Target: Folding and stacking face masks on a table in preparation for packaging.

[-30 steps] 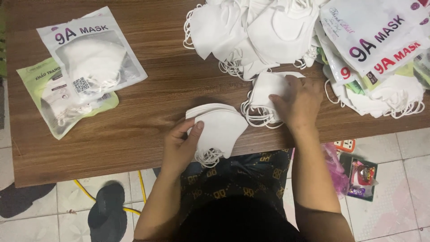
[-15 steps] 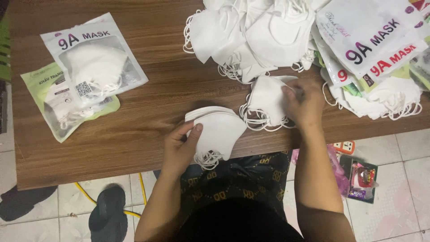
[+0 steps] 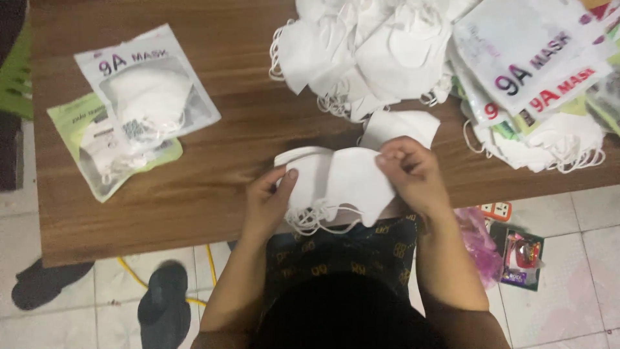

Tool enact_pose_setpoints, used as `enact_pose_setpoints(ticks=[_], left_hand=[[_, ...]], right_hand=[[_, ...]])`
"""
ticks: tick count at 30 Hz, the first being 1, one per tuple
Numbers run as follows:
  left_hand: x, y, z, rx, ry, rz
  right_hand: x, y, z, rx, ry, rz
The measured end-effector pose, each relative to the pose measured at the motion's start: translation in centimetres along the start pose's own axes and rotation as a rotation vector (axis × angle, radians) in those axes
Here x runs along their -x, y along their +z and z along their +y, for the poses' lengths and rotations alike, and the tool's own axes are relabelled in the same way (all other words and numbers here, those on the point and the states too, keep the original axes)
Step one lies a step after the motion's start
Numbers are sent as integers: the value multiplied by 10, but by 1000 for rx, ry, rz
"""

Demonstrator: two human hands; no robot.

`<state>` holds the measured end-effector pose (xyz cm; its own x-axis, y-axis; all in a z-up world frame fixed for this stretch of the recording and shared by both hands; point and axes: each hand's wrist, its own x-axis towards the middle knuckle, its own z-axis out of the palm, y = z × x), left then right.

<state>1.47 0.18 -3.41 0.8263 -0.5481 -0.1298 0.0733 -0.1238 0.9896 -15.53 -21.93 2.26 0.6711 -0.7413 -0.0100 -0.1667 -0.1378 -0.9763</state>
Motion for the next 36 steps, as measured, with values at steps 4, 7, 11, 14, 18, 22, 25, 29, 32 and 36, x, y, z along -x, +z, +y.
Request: enact_pose_setpoints(ticks=[4,7,11,14,18,22,25,29,32,36], left_hand=[[-1,7,7,25,-11,-44],[-2,7,26,91,-6,-96],[-5,10,35,135,-9,-148],[-7,8,38,138,-48,-180],[-10,6,18,153,-51,-215],[-9,7,24,136,-27,-224],[-8,6,35,89,0,-228],[-8,1,54,-28,-45,-215],[-12,-3,27,-46,-16,-192],[-10,-9,44,-72,-90,-166]], right_hand=[[-3,27,8,-65,-59,-200],[-2,41,2,-63,7,-218],[-7,45,5,-65,26,-230],[-7,49,1,-65,46,-226],[-6,51,-8,-36,79,-218],[-7,52,-1,-18,44,-208],[-6,53,-6,-18,26,-216],[-6,53,-23,70,-44,-164],[-18,30,-36,323,-117,-32],[-31,-9,8,715,-213,138]])
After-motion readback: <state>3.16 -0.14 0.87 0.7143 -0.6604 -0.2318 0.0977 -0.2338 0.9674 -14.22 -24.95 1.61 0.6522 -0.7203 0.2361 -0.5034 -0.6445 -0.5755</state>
